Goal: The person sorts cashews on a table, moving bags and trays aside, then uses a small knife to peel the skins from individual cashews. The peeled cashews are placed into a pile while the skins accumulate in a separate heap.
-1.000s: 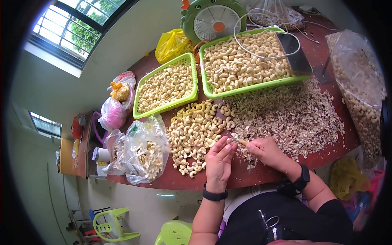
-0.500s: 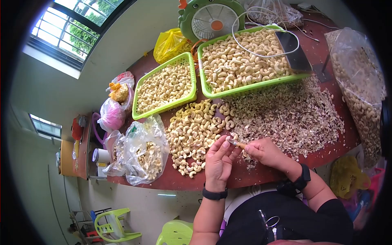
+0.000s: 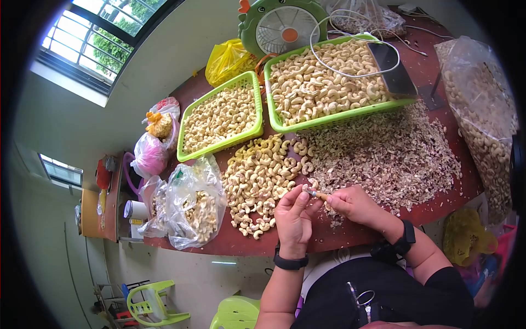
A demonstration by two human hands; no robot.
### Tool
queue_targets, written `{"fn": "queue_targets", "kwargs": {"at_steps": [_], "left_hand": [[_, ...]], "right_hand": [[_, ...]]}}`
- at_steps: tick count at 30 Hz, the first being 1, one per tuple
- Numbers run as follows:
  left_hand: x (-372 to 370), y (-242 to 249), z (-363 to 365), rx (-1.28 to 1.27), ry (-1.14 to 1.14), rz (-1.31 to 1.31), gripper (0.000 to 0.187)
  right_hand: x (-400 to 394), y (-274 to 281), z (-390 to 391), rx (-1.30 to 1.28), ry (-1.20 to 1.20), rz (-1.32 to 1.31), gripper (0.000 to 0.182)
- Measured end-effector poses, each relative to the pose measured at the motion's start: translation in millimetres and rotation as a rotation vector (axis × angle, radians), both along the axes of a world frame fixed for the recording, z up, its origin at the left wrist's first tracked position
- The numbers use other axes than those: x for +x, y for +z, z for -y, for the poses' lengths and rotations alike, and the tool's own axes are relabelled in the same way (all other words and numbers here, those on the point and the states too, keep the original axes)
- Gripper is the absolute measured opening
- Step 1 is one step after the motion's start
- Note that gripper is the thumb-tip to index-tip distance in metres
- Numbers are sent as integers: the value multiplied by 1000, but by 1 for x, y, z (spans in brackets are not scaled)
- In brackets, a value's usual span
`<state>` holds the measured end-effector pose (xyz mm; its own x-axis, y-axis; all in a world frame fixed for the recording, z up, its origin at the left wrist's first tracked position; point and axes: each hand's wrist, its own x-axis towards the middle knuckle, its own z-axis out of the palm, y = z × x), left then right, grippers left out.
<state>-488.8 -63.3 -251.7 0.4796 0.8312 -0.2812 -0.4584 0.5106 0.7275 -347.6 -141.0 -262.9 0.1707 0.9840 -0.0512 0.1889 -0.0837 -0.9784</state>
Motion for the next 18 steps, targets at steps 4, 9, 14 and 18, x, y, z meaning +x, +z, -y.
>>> {"fn": "queue_targets", "kwargs": {"at_steps": [4,9,14,18], "left_hand": [[3,-4,4,11,30,-13,16],[2,-6,0,-33,11,-28,17],[-2,-3,-6,-96,-67,30,19],[-2,-1,-5,-80,-73,48,20]], "right_hand": [[1,-2,0,-7,-12,-14,37],[2,-5,0,-27,-4,-2,38],[0,-2,1,-67,12,-95,39],[1,-5,1,-53,11,-57,38]]}}
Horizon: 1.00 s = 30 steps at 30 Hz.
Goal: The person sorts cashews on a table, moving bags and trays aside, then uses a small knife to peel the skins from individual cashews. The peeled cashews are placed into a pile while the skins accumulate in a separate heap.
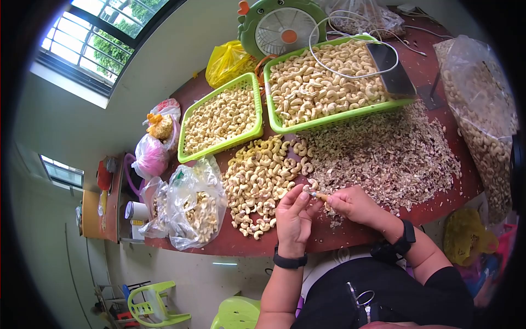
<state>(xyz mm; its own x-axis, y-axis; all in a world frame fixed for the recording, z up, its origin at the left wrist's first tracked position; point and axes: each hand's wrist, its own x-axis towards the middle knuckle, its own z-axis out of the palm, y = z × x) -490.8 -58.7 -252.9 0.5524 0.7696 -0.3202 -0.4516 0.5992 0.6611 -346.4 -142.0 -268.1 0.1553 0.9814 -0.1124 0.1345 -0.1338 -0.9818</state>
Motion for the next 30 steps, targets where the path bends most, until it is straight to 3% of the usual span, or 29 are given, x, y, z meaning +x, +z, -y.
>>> {"fn": "queue_targets", "kwargs": {"at_steps": [12,30], "left_hand": [[3,-6,7,71,113,-50,18],[6,-3,5,50,116,-16,15]], "right_hand": [[1,0,-1,48,-8,97,38],[9,3,-1,-59,-39,-36,39]]}}
